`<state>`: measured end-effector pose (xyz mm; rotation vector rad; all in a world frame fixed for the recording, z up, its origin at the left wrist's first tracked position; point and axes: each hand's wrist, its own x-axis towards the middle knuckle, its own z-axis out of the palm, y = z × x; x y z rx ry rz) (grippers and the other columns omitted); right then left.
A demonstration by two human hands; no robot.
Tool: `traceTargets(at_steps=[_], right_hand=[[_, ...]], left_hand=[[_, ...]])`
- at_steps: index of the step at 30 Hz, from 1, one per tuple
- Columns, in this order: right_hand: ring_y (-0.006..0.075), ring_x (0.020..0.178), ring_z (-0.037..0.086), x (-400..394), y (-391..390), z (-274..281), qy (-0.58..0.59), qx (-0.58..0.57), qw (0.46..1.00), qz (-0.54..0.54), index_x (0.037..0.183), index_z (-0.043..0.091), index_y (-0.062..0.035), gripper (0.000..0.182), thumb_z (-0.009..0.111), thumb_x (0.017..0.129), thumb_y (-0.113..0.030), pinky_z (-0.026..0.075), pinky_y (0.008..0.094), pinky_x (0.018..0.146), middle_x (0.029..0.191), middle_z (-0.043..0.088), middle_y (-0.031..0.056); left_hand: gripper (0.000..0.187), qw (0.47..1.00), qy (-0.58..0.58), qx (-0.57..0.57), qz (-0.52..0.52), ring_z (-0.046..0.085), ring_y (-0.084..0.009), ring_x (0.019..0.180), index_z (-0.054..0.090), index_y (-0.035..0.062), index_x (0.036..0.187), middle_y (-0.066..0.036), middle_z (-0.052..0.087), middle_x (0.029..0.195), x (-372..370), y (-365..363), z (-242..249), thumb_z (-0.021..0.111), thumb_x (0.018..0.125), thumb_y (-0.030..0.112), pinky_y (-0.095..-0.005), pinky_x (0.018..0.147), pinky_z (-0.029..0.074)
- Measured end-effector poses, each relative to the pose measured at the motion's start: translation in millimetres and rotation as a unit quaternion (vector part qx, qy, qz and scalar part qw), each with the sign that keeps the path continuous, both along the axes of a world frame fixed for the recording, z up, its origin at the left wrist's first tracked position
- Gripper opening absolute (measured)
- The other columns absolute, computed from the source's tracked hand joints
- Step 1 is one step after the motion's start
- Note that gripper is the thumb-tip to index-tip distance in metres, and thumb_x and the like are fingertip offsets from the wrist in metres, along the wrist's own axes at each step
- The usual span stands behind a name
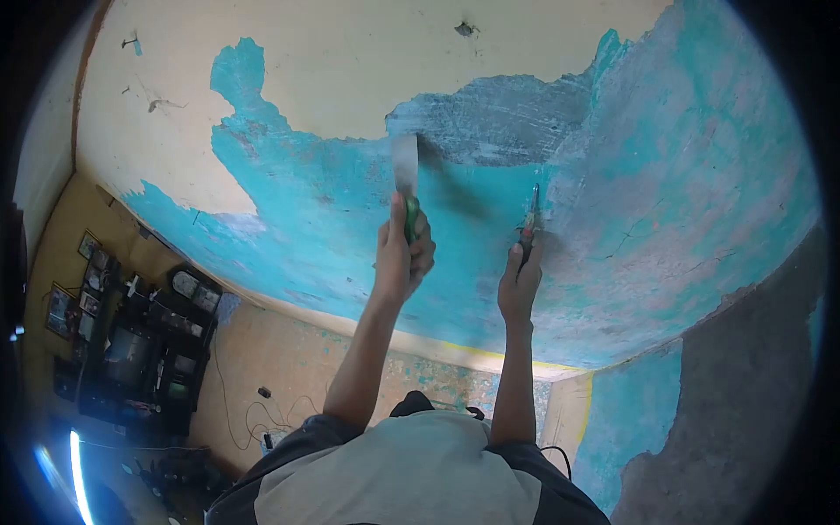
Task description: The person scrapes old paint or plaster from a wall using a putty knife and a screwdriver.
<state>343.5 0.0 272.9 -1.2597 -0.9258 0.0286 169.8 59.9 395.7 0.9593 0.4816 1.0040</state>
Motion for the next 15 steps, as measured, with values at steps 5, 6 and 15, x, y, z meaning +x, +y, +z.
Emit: traceTargets(at_steps=[5, 6, 15], right_hand=[[0.0070, 0.064, 0.037, 2, 2, -6, -0.009, -0.002, 1.000, -0.014, 0.114, 0.052, -0.0044, 0.029, 0.043, 0.113, -0.032, 0.034, 0.0275, 0.058, 0.076, 0.042, -0.0030], [0.0070, 0.064, 0.037, 2, 2, -5, -0.009, -0.004, 1.000, -0.012, 0.114, 0.052, -0.0044, 0.029, 0.043, 0.113, -0.032, 0.034, 0.0275, 0.058, 0.076, 0.042, -0.0030], [0.0064, 0.065, 0.037, 2, 3, -6, -0.014, 0.011, 1.000, -0.012, 0.129, 0.051, -0.0027, 0.035, 0.043, 0.113, -0.033, 0.032, 0.0268, 0.058, 0.076, 0.040, -0.0037]], left_hand=[[0.056, 1.000, 0.008, 0.021, 0.004, 0.024, -0.0033, 0.042, 0.040, 0.0166, 0.076, 0.008, 0.028, 0.057, 0, 5, 24, 0.042, 0.107, 0.063, -0.0226, 0.036, 0.015], [0.056, 0.999, 0.003, 0.033, -0.008, 0.024, -0.0032, 0.042, 0.040, 0.0166, 0.077, 0.008, 0.028, 0.057, 0, 7, 27, 0.042, 0.106, 0.063, -0.0225, 0.036, 0.015], [0.055, 0.998, 0.024, 0.060, 0.004, 0.022, -0.0027, 0.041, 0.039, 0.0165, 0.076, 0.008, 0.028, 0.058, -4, 5, 34, 0.040, 0.108, 0.062, -0.0217, 0.035, 0.015]])
